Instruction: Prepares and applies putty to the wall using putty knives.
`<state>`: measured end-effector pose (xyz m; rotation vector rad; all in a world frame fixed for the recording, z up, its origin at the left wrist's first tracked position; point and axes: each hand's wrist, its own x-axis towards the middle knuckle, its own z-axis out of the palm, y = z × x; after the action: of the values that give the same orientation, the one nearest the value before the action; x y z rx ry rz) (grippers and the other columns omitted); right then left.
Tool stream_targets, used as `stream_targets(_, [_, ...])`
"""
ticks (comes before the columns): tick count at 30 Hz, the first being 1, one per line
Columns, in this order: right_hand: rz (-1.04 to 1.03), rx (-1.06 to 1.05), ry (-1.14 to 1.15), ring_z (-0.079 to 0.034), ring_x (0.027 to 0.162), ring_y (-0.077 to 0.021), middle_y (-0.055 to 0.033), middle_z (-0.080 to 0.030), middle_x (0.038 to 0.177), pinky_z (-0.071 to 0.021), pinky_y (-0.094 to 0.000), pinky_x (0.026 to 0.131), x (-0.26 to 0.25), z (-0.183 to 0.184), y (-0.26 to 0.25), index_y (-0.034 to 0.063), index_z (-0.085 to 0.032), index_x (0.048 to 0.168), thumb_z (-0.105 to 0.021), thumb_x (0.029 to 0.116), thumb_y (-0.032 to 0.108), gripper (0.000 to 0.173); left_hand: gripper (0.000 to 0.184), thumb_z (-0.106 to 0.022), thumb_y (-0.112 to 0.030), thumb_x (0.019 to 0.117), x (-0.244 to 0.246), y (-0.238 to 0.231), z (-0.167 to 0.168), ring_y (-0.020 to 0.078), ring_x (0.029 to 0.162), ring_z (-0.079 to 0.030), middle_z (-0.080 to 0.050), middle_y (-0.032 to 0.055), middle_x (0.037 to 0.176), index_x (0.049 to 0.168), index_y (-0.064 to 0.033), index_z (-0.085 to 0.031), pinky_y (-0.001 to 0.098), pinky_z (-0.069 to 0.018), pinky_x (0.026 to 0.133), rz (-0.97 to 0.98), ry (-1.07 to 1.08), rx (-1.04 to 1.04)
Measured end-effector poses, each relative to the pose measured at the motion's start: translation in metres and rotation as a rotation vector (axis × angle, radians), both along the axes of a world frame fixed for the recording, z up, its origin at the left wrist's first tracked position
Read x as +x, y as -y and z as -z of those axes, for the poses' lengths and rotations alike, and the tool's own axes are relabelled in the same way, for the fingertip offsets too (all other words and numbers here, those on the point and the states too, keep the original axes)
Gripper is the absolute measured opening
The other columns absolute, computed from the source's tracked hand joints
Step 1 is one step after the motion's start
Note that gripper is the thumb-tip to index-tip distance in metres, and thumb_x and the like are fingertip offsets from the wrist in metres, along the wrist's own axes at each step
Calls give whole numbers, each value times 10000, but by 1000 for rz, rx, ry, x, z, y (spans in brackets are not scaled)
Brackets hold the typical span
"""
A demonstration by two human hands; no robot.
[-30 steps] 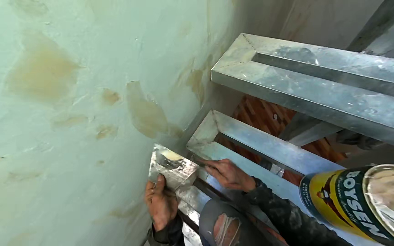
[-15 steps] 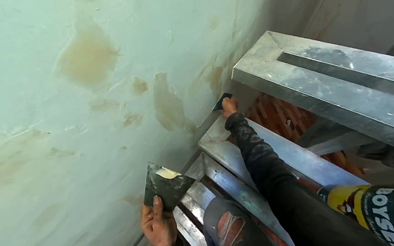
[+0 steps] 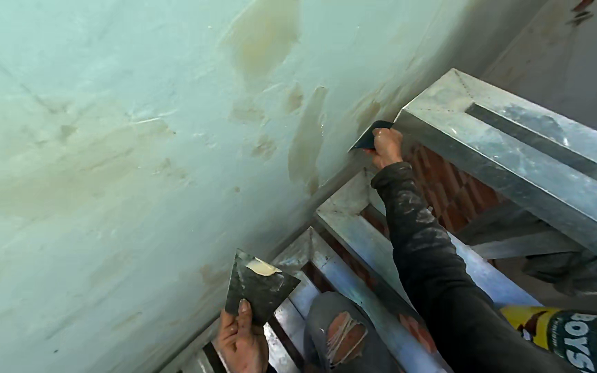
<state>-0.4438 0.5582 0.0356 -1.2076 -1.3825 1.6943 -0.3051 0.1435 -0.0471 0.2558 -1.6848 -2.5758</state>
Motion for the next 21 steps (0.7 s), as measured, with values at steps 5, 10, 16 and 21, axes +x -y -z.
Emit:
stream_targets(5, [9,31,-32,-665,925,-253,-164,-612,1106,-595,-418,730,-2,-24,0,24,-538,1257,-500,1013,100,259,265,-415,55,1020,1,13,4,95,824,-752,-769,-18,939,1149,-47,-623,304,-651,733,-18,12,0])
stream_targets(10, [17,18,-106,-669,960,-274,-175,-608,1144,-605,-432,733,-2,-45,-4,26,-516,1272,-499,1000,96,281,269,-406,41,1026,3,24,10,89,823,-748,-766,-27,934,1158,-50,-622,301,-649,740,-20,19,-21])
stream_targets(16, [1,46,-160,-670,952,-276,-177,-602,1121,-607,-433,732,0,-75,3,31,-514,1247,-495,1004,85,250,286,-404,51,1023,7,31,11,78,824,-747,-768,-38,937,1152,-54,-637,293,-647,746,-32,-14,-23])
stream_targets(21, [-5,101,-178,-680,881,-259,-165,-614,1043,-612,-419,692,0,-94,18,25,-543,1171,-492,1011,78,176,282,-410,49,1022,13,35,8,83,823,-748,-766,-40,936,1172,-49,-628,302,-650,738,-44,-7,-33])
